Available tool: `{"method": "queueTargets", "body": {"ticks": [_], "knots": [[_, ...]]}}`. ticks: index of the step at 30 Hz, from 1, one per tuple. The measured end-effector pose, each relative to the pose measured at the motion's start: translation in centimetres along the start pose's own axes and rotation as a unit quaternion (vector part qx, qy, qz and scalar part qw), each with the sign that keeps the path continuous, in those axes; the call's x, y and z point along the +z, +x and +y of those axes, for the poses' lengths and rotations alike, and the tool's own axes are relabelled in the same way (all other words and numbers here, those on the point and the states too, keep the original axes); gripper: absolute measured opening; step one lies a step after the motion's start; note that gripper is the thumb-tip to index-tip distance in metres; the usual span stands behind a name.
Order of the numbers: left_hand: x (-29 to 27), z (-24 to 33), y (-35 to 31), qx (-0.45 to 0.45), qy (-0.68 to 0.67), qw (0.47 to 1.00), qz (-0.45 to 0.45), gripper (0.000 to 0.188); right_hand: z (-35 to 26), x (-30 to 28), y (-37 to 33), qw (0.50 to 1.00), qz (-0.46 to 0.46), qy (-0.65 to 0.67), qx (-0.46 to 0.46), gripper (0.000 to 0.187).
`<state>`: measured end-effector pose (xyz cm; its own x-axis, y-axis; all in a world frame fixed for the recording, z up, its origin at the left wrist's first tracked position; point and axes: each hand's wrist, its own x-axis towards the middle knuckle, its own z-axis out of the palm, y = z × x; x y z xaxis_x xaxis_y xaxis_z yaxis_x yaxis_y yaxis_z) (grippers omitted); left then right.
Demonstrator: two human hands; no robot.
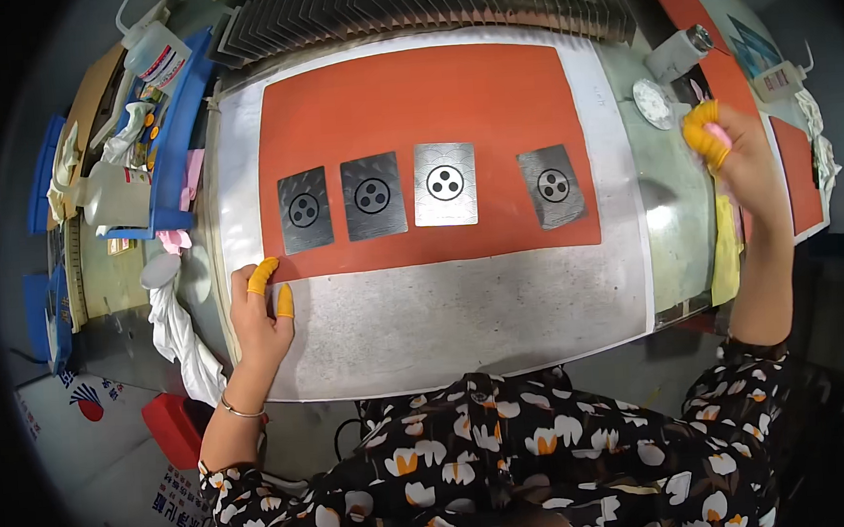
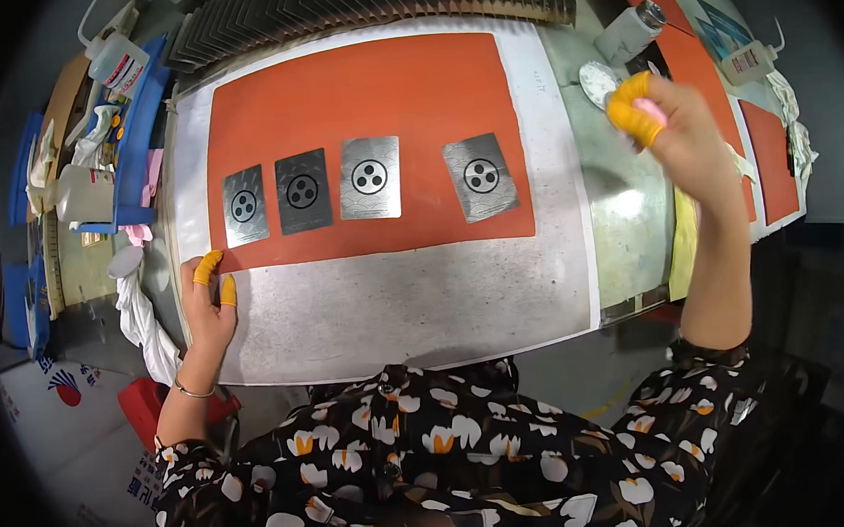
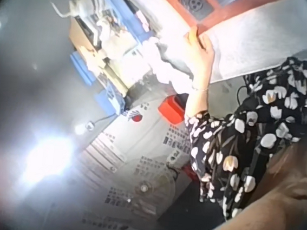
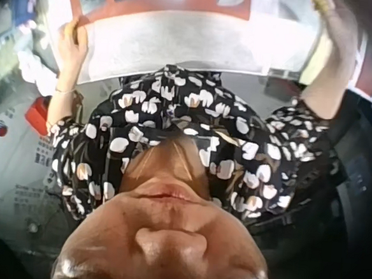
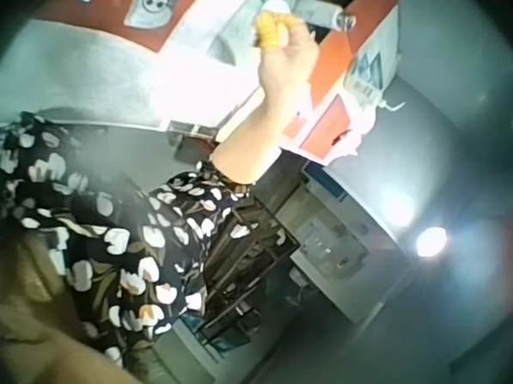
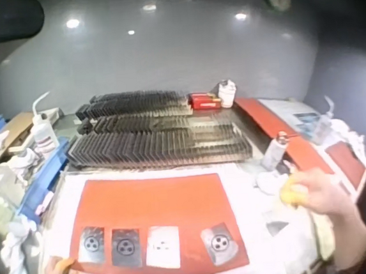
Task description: The person cleans four small square metal plates with circular patterns on a red mat using a yellow sponge and a white cloth. They wipe the plates individually, occasionally dipping the sponge into a small bowl of liquid, and then use the cloth to dry or polish the surfaces.
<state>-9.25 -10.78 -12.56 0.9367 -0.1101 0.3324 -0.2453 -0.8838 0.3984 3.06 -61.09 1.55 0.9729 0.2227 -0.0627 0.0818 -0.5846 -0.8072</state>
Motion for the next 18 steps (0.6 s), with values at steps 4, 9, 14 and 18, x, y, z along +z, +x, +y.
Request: {"method": "queueTargets", "body": {"ticks": [4, 9, 14, 18], "knots": [[0.4, 0.2, 0.3, -0.055, -0.014, 0.998, -0.015, 0.034, 2.5, -8.6, 2.8, 0.96, 0.184, -0.212, -0.008, 0.018], [0.6, -0.3, -0.9, -0.03, -0.049, 0.998, 0.005, 0.033, 6.7, -12.0, 10.5, 0.876, 0.217, -0.428, -0.042, 0.024], [0.4, 0.5, 0.0, -0.016, -0.023, 1.0, -0.01, 0.03, 8.0, -12.7, 12.7, 0.846, 0.197, -0.495, -0.024, 0.017], [0.2, 0.6, -0.2, -0.021, -0.026, 0.999, -0.01, 0.03, 8.7, -12.1, 14.1, 0.828, 0.172, -0.532, -0.035, 0.013]]}}
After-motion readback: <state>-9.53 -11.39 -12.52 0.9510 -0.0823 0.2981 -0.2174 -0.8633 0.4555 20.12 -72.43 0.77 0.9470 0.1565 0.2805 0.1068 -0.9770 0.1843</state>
